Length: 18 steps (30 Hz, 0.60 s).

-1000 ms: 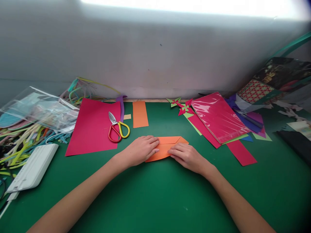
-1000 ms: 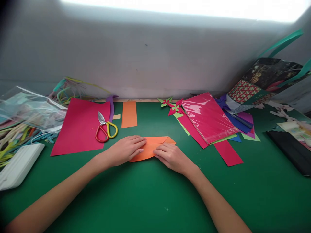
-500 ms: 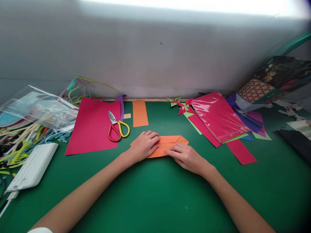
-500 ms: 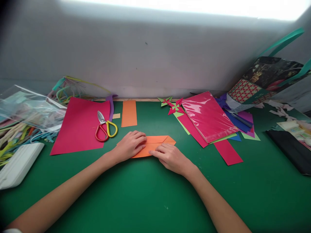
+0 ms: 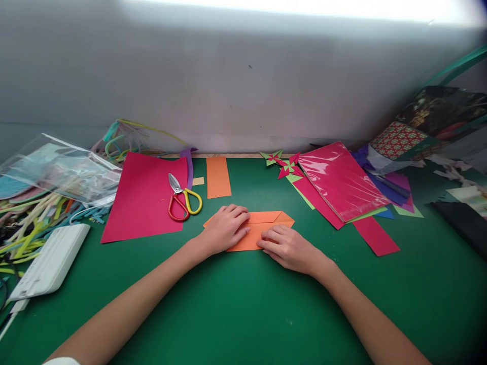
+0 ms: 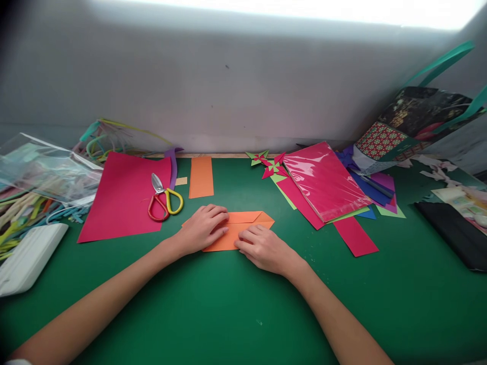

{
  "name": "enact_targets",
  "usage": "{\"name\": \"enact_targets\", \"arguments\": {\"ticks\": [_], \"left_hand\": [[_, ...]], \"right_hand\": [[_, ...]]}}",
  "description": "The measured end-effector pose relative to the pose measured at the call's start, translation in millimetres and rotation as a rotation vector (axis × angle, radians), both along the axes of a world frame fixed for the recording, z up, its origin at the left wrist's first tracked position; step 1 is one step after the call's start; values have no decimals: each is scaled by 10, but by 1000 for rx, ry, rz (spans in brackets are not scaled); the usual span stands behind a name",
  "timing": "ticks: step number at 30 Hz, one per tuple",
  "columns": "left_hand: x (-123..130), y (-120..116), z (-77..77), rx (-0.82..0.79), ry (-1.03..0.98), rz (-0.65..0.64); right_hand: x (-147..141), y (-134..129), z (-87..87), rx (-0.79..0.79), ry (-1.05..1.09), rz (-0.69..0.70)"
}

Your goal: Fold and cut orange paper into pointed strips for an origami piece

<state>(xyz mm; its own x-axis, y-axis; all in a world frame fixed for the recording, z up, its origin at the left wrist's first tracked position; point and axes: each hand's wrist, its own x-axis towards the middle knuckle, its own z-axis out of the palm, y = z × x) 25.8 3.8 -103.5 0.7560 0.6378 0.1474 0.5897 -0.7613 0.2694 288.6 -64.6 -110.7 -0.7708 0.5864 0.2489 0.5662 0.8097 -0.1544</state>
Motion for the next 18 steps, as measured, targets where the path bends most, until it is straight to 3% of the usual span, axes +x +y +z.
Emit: {"name": "enact_targets", "arguments": {"ticks": [18], "left_hand": [[-85,-54,88,2,111,-91]], "right_hand": [[-44,-12,-43,67,-51,21]]}}
